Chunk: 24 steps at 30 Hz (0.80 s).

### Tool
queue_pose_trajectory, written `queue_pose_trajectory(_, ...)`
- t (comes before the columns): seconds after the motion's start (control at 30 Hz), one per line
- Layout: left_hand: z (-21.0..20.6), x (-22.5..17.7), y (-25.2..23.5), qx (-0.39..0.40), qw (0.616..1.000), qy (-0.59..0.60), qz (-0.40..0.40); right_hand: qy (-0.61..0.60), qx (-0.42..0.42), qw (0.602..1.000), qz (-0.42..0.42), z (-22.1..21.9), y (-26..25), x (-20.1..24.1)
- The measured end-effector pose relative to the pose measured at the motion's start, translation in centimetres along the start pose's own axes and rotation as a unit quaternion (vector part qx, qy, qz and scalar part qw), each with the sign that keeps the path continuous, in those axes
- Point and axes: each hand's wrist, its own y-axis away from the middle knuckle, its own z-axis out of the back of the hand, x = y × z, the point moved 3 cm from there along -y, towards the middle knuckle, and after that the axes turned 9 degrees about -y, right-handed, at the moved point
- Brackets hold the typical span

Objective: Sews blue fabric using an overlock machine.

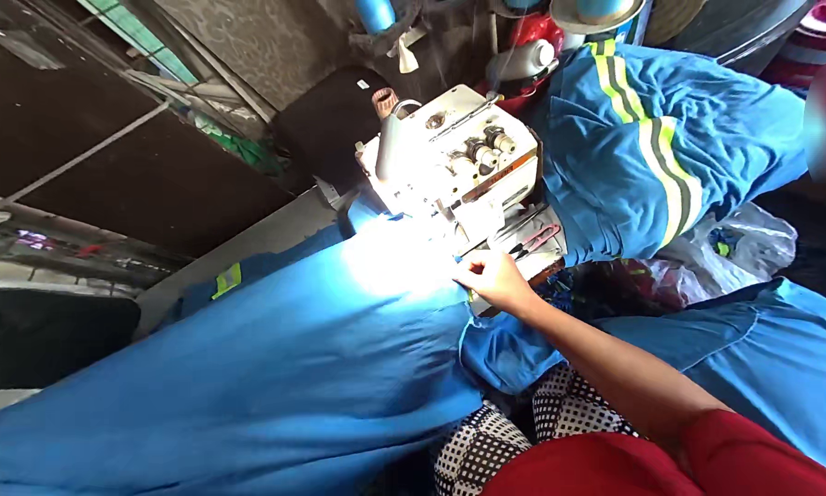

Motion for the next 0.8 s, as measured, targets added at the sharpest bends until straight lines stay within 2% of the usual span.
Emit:
queue_pose_trajectory(0.03, -0.5, 0.9, -1.8, 0.015, 0.999, -0.021, -0.034, -0.001, -0.01, 1.0, -0.005, 0.0, -0.6, 0.3)
queue_pose_trajectory(0.07, -0.5, 2.4, -4.5, 0.079, 0.99, -0.082, -0.088, 0.001, -0.017, 1.0, -0.01, 0.0, -1.1, 0.7)
queue_pose_trajectory(0.1, -1.1, 3.3, -5.9, 0.1, 0.974, -0.162, -0.125, 0.004, -0.023, 1.0, -0.013, 0.0, -1.5, 1.0)
queue_pose_trajectory(0.17, -3.4, 2.9, -5.3, 0.146, 0.929, -0.309, -0.142, 0.014, -0.025, 0.999, -0.024, 0.0, -1.7, 1.4)
queue_pose_trajectory(0.23, -5.0, 2.7, -2.5, 0.162, 0.895, -0.397, -0.127, 0.017, -0.029, 0.999, -0.03, 0.0, -1.6, 1.4)
queue_pose_trajectory(0.33, -6.2, 4.9, 3.5, 0.178, 0.909, -0.336, -0.17, 0.01, -0.058, 0.998, 0.017, -0.3, -0.5, 0.3)
queue_pose_trajectory(0.4, -7.4, 8.5, 7.0, 0.172, 0.925, -0.319, -0.111, -0.02, -0.095, 0.994, 0.041, -0.4, 1.0, -1.2)
queue_pose_trajectory(0.5, -8.7, 14.5, 9.0, 0.078, 0.915, -0.392, -0.063, -0.094, -0.129, 0.987, 0.032, -0.2, 3.5, -3.1)
queue_pose_trajectory(0.57, -9.0, 15.1, 9.0, 0.047, 0.911, -0.404, -0.064, -0.09, -0.126, 0.988, 0.029, -0.2, 4.0, -2.7)
queue_pose_trajectory(0.8, -9.1, 14.1, 9.1, 0.064, 0.908, -0.41, -0.06, 0.01, -0.081, 0.996, 0.021, -1.4, 2.3, -0.7)
